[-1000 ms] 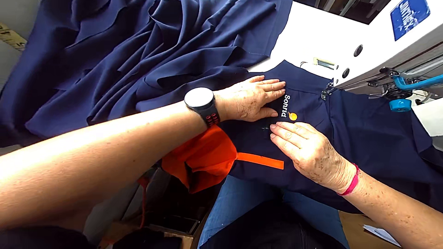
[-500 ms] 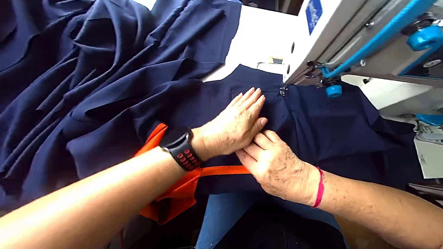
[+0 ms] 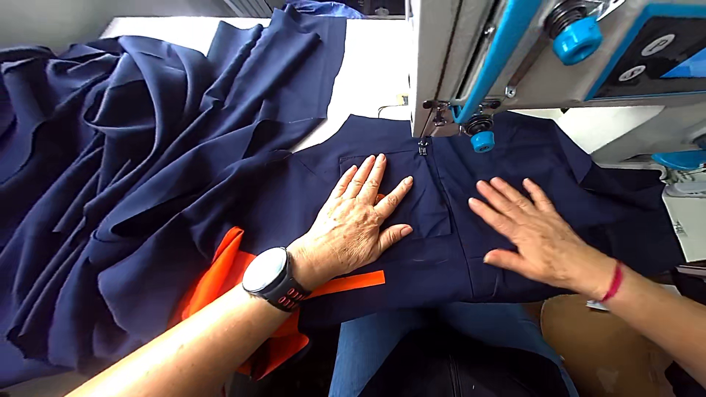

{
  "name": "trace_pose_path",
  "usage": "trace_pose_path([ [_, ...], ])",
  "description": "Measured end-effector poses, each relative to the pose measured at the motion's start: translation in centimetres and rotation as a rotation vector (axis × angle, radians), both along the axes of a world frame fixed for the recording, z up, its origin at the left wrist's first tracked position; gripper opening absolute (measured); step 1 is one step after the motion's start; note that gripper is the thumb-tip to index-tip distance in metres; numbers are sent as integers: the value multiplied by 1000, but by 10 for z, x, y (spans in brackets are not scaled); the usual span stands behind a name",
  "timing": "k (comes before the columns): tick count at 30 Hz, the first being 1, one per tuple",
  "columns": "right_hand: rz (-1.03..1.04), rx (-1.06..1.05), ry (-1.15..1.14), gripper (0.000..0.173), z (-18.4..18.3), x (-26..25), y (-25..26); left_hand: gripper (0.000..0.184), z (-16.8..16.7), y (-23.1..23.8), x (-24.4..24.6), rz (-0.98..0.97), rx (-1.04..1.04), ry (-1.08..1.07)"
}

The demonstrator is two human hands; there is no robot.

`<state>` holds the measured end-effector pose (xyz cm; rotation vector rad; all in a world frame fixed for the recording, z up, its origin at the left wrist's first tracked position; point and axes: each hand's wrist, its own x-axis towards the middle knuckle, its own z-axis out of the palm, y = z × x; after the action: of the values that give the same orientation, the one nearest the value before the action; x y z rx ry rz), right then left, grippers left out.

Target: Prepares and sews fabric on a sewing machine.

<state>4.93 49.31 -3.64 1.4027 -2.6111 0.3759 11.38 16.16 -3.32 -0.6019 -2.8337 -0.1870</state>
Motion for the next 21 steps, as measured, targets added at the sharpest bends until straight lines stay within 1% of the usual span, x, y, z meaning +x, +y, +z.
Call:
trace_pose_path([
  [2, -22, 18, -3, 72, 7, -15, 30, 71, 0, 0, 0, -8, 13, -8],
  [3, -28, -8, 25, 66, 13, -21, 39, 71, 0, -1, 0, -10, 14, -5],
  [4, -20, -68, 84, 56, 20, -28, 43, 71, -1, -1, -1, -13, 14, 3],
  [6, 54, -218, 200, 36, 34, -41, 33, 72, 1, -1, -1, -23, -6, 6],
  [8, 171, -300, 245, 27, 47, -49, 6, 72, 3, 0, 0, -56, -38, -2],
  [9, 215, -319, 236, 25, 49, -51, -11, 71, 4, 1, 1, -77, -52, -6],
  [11, 225, -331, 169, 25, 45, -45, -45, 71, 3, 1, 0, -105, -52, -15],
  [13, 194, -324, 104, 26, 28, -34, -68, 70, 4, 1, -1, -119, -41, -14],
  [15, 210, -323, 129, 32, 5, -29, -70, 68, 4, 0, -1, -134, -30, -15],
  [16, 222, -315, 139, 35, 0, -30, -66, 66, 4, -1, -1, -142, -21, -21],
  [19, 279, -276, 85, 36, 9, -41, -54, 65, 4, -3, -1, -166, 1, -35],
  [21, 288, -334, 81, 29, 22, -53, -55, 70, 4, -3, -2, -167, -6, -34],
])
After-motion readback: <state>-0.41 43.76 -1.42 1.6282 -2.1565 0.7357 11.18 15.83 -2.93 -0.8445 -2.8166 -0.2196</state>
